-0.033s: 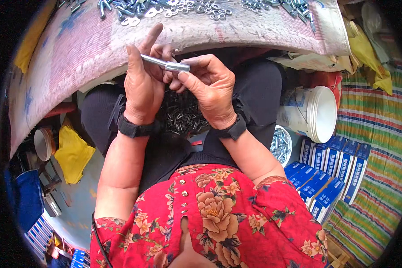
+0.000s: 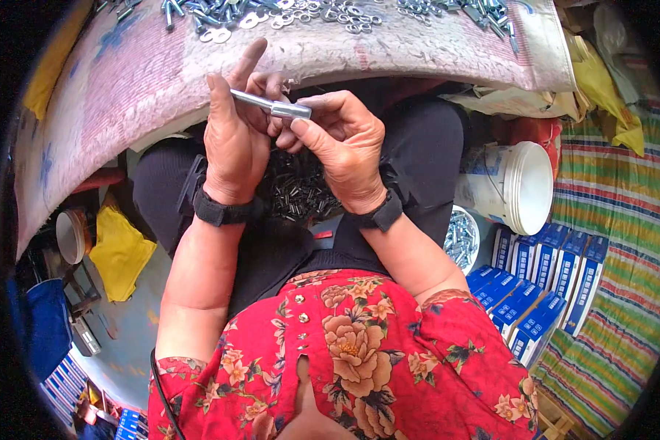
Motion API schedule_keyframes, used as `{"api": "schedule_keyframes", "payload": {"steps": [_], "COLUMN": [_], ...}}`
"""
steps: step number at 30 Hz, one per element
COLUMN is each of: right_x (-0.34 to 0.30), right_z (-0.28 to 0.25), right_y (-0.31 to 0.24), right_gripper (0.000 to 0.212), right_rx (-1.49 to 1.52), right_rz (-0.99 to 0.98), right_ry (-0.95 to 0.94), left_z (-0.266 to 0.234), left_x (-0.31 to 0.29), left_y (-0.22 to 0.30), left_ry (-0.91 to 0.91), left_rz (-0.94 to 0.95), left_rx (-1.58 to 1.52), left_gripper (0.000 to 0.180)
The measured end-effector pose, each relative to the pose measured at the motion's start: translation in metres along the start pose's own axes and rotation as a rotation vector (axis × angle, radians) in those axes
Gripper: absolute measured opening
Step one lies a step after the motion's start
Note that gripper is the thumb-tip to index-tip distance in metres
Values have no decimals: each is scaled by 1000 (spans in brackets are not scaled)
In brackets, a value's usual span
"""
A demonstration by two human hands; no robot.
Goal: Assembling washers and nuts onto metal bolts.
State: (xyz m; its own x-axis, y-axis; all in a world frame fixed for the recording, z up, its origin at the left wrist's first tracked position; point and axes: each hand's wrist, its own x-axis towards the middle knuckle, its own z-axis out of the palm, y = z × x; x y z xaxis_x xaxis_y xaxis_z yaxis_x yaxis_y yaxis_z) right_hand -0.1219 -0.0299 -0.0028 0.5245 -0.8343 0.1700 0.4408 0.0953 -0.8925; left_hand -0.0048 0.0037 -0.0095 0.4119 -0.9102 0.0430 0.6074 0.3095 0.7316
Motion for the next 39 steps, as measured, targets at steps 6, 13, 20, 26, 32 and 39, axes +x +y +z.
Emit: {"api": "schedule_keyframes", "payload": {"steps": [6, 13, 20, 26, 32, 39], "right_x": [-3, 2, 26, 102, 208, 226], "right_z": [14, -12, -38, -57, -152, -147], "right_y": [10, 0, -21, -61, -54, -50], "right_gripper": [13, 13, 20, 14, 25, 26], "right_rx": [256, 288, -717, -1142, -1743, -1886], "right_rz": [145, 191, 41, -292, -314, -268], "right_ry": [111, 116, -204, -173, 59, -36], "left_z": [7, -6, -1, 4, -3, -1], "left_x": [-12, -11, -15, -16, -4, -4], "left_y": [11, 14, 4, 5, -4, 0], "left_ry": [-88, -154, -245, -161, -135, -52], "left_rz": [4, 58, 53, -524, -437, -500], "left_rx": [244, 131, 843, 173, -9, -141], "left_gripper": [54, 54, 26, 28, 21, 18]}}
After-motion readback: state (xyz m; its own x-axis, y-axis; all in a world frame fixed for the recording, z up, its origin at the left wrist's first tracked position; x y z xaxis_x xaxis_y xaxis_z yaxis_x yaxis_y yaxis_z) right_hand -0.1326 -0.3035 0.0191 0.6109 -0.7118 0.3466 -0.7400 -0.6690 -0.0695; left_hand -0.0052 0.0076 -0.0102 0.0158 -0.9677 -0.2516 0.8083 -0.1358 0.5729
